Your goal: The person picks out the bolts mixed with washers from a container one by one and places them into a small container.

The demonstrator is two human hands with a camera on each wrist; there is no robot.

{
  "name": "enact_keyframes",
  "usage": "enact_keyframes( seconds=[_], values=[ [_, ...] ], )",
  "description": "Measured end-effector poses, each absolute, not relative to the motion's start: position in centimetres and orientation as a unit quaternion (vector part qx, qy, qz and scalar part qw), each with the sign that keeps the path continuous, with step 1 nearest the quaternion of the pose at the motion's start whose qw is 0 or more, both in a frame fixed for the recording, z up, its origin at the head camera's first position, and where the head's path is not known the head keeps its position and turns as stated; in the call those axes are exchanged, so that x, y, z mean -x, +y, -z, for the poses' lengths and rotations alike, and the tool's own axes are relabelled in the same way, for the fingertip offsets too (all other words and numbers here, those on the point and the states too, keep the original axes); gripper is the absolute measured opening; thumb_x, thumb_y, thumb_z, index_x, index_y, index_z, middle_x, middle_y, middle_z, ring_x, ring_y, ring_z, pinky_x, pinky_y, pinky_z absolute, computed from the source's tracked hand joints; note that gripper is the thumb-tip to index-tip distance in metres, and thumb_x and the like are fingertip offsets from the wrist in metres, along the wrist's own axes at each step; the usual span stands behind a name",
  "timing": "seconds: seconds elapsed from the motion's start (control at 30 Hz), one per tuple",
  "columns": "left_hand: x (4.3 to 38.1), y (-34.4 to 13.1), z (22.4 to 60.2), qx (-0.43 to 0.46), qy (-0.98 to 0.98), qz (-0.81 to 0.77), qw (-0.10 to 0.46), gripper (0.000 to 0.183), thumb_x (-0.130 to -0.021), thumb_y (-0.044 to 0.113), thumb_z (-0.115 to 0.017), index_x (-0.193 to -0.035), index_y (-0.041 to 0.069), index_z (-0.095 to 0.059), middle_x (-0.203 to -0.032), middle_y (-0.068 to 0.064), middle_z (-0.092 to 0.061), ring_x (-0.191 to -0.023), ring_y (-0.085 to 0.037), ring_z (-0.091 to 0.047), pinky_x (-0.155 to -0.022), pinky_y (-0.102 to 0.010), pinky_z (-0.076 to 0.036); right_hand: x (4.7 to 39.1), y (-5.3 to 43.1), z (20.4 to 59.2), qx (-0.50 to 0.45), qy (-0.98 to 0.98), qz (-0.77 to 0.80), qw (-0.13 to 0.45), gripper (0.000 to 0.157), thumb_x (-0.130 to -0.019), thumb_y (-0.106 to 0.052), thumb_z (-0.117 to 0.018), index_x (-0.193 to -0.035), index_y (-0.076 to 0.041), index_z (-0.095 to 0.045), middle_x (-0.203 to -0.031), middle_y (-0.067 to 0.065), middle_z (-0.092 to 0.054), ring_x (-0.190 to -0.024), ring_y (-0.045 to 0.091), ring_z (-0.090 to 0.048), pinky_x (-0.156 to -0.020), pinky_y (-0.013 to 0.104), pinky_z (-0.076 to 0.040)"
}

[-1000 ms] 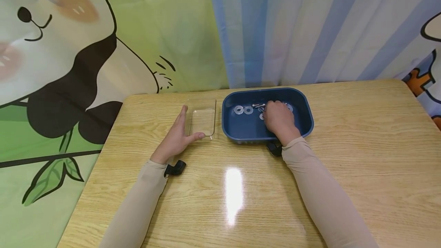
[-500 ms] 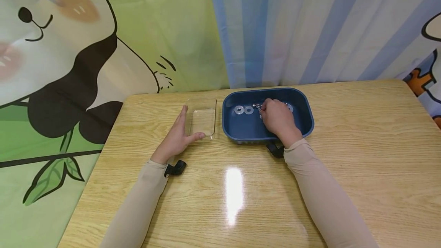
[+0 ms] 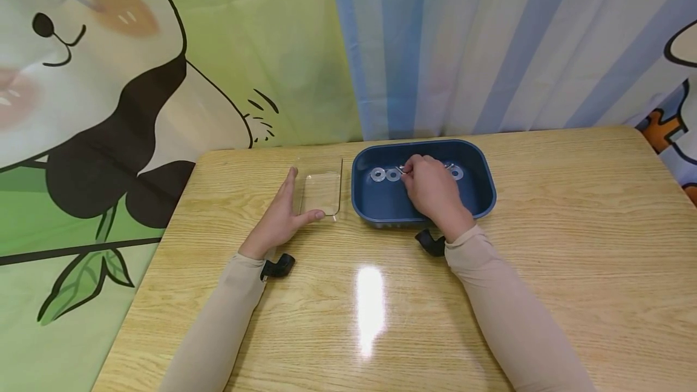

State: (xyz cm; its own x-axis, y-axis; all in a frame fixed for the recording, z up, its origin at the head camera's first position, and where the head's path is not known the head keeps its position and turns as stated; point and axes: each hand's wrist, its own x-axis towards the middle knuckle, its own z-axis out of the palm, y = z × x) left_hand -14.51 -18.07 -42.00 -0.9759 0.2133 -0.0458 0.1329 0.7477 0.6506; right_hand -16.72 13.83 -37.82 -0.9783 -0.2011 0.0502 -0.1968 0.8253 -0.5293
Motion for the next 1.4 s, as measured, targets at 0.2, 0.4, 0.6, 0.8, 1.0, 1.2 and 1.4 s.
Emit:
enact_keyframes(
  seconds=[0.2, 0.4, 0.6, 0.8, 1.0, 1.2, 1.4],
  values=[
    [14.5, -18.0, 41.9, -0.093, 0.933, -0.343, 0.059, 0.123, -0.083, 0.063, -0.072, -0.161, 0.015, 0.01, -0.168, -0.015, 0.001, -0.154, -0.031, -0.004, -0.121, -0.051, -0.016, 16.4, 13.4, 37.5, 0.112, 0.95, 0.292, -0.003, 0.017, -0.102, -0.012, -0.059, -0.109, 0.003, -0.064, -0.103, 0.021, -0.062, -0.093, 0.035, -0.059, -0.082, 0.05, -0.048],
    [14.4, -18.0, 41.9, -0.091, 0.932, -0.346, 0.062, 0.124, -0.082, 0.064, -0.072, -0.162, 0.012, 0.008, -0.168, -0.012, 0.003, -0.154, -0.03, -0.003, -0.121, -0.051, -0.015, 16.1, 13.0, 37.1, 0.122, 0.944, 0.307, -0.015, 0.017, -0.102, -0.011, -0.06, -0.11, 0.003, -0.064, -0.103, 0.02, -0.063, -0.093, 0.034, -0.059, -0.082, 0.049, -0.048],
    [14.5, -18.1, 41.9, -0.092, 0.931, -0.347, 0.063, 0.124, -0.082, 0.066, -0.071, -0.162, 0.013, 0.008, -0.168, -0.012, 0.003, -0.154, -0.03, -0.003, -0.121, -0.051, -0.016, 15.8, 12.4, 36.8, 0.125, 0.941, 0.313, -0.008, 0.017, -0.103, -0.013, -0.059, -0.11, 0.002, -0.064, -0.103, 0.018, -0.062, -0.091, 0.032, -0.057, -0.08, 0.047, -0.047],
    [14.6, -18.1, 42.1, -0.092, 0.932, -0.346, 0.059, 0.125, -0.082, 0.068, -0.07, -0.162, 0.01, 0.006, -0.168, -0.014, 0.001, -0.154, -0.031, -0.004, -0.121, -0.052, -0.017, 15.6, 11.8, 36.6, 0.132, 0.939, 0.318, -0.005, 0.017, -0.102, -0.012, -0.06, -0.11, 0.002, -0.064, -0.104, 0.018, -0.061, -0.093, 0.032, -0.057, -0.081, 0.047, -0.048],
    [14.7, -18.2, 42.2, -0.094, 0.932, -0.347, 0.057, 0.124, -0.082, 0.067, -0.071, -0.162, 0.009, 0.005, -0.169, -0.011, 0.002, -0.154, -0.03, -0.004, -0.121, -0.051, -0.016, 15.6, 11.0, 36.7, 0.135, 0.937, 0.323, -0.005, 0.017, -0.102, -0.013, -0.06, -0.11, 0.001, -0.065, -0.104, 0.016, -0.061, -0.094, 0.032, -0.056, -0.082, 0.046, -0.048],
    [14.7, -18.2, 42.2, -0.098, 0.933, -0.344, 0.051, 0.124, -0.082, 0.065, -0.071, -0.162, 0.008, 0.004, -0.168, -0.015, 0.0, -0.154, -0.031, -0.005, -0.121, -0.052, -0.016, 15.5, 10.3, 36.8, 0.145, 0.936, 0.321, -0.008, 0.016, -0.101, -0.013, -0.062, -0.109, 0.0, -0.065, -0.104, 0.016, -0.062, -0.094, 0.032, -0.057, -0.082, 0.045, -0.048],
    [14.7, -18.1, 42.1, -0.094, 0.934, -0.341, 0.056, 0.125, -0.082, 0.067, -0.071, -0.162, 0.009, 0.005, -0.169, -0.013, 0.001, -0.154, -0.031, -0.005, -0.121, -0.052, -0.017, 15.3, 9.6, 36.9, 0.157, 0.931, 0.328, -0.018, 0.016, -0.101, -0.014, -0.063, -0.109, 0.0, -0.066, -0.103, 0.015, -0.063, -0.094, 0.031, -0.058, -0.083, 0.045, -0.048]
  ],
)
